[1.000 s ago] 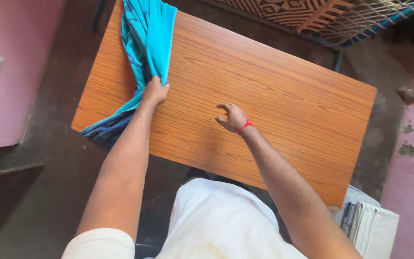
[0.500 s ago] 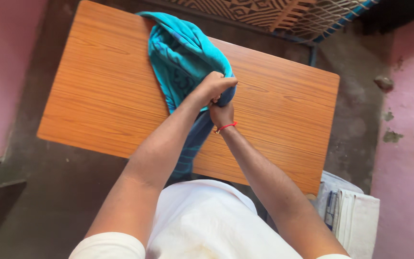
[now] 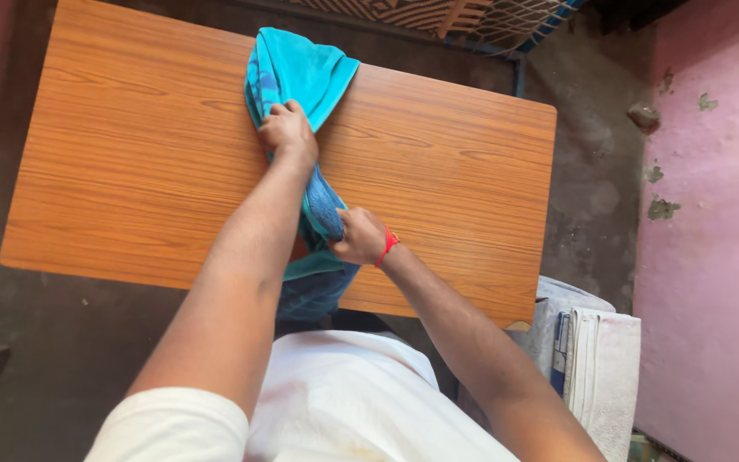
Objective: The person folds a blue towel on a wooden table. They spread it out, smooth it, fold it in half lengthwise, then fold it again into a compact rectangle. The folded towel is placed on top of a stack of other folded towels.
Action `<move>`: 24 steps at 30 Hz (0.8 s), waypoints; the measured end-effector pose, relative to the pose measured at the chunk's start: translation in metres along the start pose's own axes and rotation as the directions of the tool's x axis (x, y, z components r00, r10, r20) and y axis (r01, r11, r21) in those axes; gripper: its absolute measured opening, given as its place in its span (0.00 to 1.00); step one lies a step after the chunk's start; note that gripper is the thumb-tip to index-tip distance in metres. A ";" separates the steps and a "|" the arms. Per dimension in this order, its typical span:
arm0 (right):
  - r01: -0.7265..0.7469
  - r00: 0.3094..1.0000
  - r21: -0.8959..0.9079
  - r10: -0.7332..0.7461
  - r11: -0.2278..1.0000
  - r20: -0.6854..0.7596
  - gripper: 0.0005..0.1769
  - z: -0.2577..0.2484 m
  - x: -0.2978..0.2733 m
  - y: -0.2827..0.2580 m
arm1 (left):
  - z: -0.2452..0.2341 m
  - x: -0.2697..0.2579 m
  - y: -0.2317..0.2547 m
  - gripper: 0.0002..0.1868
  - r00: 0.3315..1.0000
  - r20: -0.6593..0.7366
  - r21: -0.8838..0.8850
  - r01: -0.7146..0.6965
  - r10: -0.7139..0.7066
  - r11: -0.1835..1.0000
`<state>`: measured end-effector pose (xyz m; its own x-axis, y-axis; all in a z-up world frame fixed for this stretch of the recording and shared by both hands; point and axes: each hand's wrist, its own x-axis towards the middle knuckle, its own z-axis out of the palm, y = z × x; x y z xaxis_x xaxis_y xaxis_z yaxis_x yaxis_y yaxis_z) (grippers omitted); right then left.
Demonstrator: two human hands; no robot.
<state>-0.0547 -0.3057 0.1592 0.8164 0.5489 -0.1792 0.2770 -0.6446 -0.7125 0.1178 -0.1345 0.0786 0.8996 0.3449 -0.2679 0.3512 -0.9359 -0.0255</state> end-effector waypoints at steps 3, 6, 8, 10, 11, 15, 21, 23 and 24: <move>-0.063 0.996 0.117 0.056 0.991 0.065 0.18 -0.012 -0.006 0.005 | -0.014 0.039 -0.030 0.32 1.000 0.021 -0.008 -0.023 0.023 1.000; -0.264 0.964 0.041 0.264 0.964 -0.006 0.36 -0.017 -0.009 0.026 | -0.036 0.079 -0.074 0.19 0.991 -0.134 -0.142 -0.016 -0.004 0.990; -0.448 0.889 -0.216 0.407 0.868 -0.210 0.31 -0.011 -0.006 0.041 | -0.045 0.101 -0.111 0.14 0.990 -0.028 -0.369 0.116 -0.136 0.922; -0.457 0.838 -0.289 0.298 0.841 -0.458 0.23 -0.003 -0.003 0.059 | -0.051 0.118 -0.147 0.13 0.967 0.081 -0.636 0.237 -0.242 0.735; -0.501 0.800 -0.282 0.314 0.818 -0.512 0.22 0.003 -0.004 0.068 | -0.050 0.122 -0.163 0.14 0.949 0.150 -0.741 0.294 -0.278 0.604; -0.702 0.639 -0.092 0.568 0.707 -0.519 0.20 0.044 0.006 0.102 | -0.054 0.129 -0.229 0.17 0.914 0.405 -0.798 0.345 -0.017 -0.494; -0.584 0.619 0.356 0.684 0.730 -0.386 0.16 0.056 0.046 0.127 | -0.070 0.097 -0.319 0.19 0.927 0.204 -0.622 0.370 0.313 -0.690; -0.615 0.607 0.060 0.521 0.786 -0.600 0.09 0.004 0.064 0.117 | -0.084 0.091 -0.330 0.15 0.926 0.231 -0.649 0.375 0.298 -0.662; -0.532 0.720 -0.156 0.348 0.832 -0.600 0.06 -0.031 0.069 0.107 | -0.092 0.091 -0.331 0.16 0.927 0.253 -0.672 0.375 0.278 -0.639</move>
<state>0.0470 -0.3539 0.0914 0.9885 -0.1482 0.0299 -0.1248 -0.9117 -0.3915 0.1073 0.2131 0.1516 0.8655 0.0414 -0.4991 0.2874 0.7751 0.5627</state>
